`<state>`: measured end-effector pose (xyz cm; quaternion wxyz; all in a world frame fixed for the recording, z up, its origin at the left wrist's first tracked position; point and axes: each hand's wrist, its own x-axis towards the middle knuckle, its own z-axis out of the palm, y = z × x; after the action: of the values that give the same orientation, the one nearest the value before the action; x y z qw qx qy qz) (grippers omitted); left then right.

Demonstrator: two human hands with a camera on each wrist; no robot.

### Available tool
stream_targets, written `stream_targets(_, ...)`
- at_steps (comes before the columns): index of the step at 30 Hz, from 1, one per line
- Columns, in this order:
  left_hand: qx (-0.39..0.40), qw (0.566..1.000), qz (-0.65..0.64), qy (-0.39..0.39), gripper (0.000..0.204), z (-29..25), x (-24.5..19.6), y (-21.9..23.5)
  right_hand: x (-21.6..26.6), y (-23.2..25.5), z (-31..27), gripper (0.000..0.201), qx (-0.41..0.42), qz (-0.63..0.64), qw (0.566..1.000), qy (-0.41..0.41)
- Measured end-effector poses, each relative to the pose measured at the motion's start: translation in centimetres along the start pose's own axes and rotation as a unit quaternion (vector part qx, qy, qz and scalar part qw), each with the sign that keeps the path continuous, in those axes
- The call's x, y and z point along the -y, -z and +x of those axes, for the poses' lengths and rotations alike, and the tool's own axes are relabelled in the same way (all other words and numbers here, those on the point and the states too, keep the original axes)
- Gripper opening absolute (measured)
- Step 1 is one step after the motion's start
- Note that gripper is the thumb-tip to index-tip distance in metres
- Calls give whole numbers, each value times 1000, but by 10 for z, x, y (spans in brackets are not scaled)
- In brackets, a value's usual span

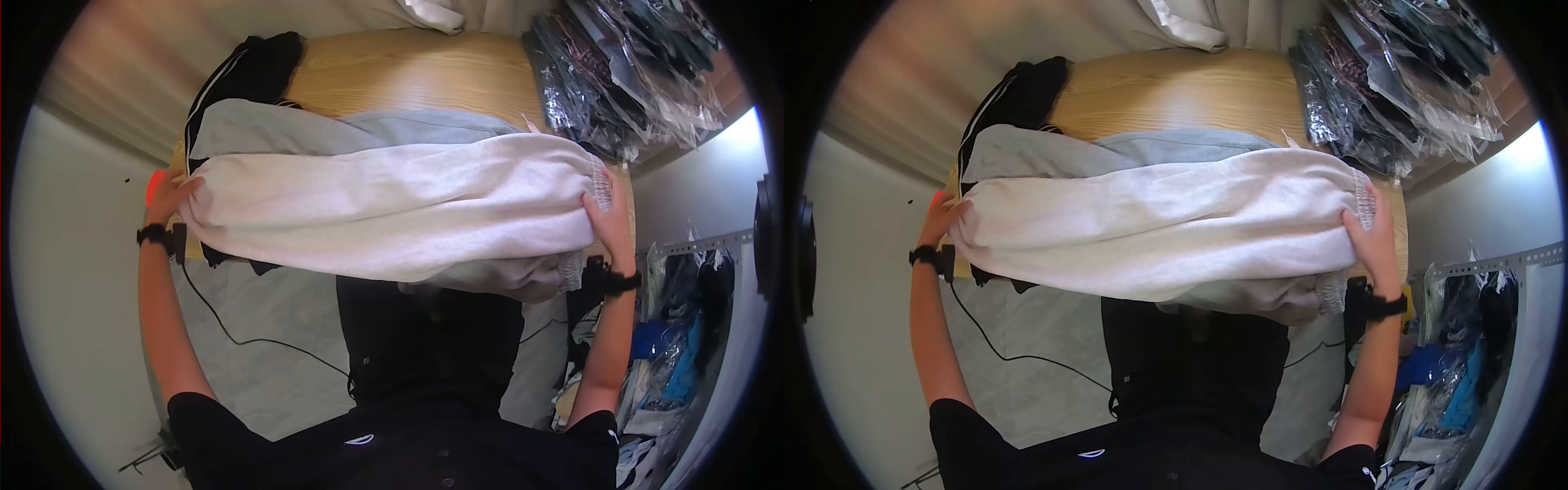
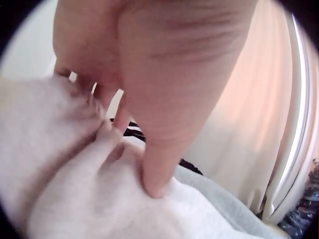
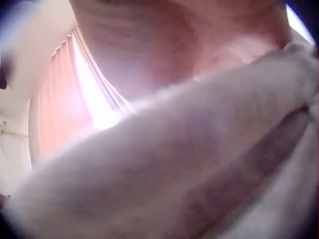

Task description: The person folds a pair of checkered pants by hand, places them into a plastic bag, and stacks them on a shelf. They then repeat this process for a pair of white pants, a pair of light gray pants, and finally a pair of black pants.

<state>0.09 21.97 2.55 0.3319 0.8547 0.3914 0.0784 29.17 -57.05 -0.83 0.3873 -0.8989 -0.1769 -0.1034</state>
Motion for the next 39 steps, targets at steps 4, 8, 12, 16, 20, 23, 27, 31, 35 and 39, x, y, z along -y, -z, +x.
stream_targets(4, 11, 984, 179, -11, 70, -37, -76, -23, -26, -14, 22, 52, 20, 58, 993, -99)
stream_targets(8, -105, 971, 153, -151, 63, -16, -22, -24, -50, -14, 22, 47, -56, 30, 996, -56)
stream_targets(12, -248, 957, 59, -138, 60, -31, 1, 7, -20, 10, 23, 41, -92, -15, 993, -67)
stream_targets(16, -294, 948, 89, -86, 65, -45, 9, -4, -1, 9, 36, 42, -109, -16, 991, -71)
stream_targets(20, -223, 974, -24, -17, 82, -24, 51, -27, -23, -5, 36, 47, -22, -112, 993, -27)
stream_targets(23, -192, 979, -29, 56, 78, -8, 87, -17, -23, -1, 19, 47, -36, -176, 983, 35)
stream_targets(27, -102, 970, -196, 96, 67, -75, 26, -21, 52, -5, -22, 50, -13, -182, 977, 112)
stream_targets(31, -35, 880, -437, 183, 62, -111, 14, -28, 48, -30, -51, 52, 115, -278, 950, 85)
stream_targets(35, 1, 826, -517, 225, 60, -121, 29, -35, 40, -38, -55, 53, 74, -258, 959, 90)
stream_targets(39, -32, 874, -481, 59, 49, -124, 35, -47, 40, -41, -57, 54, 62, -241, 965, 84)
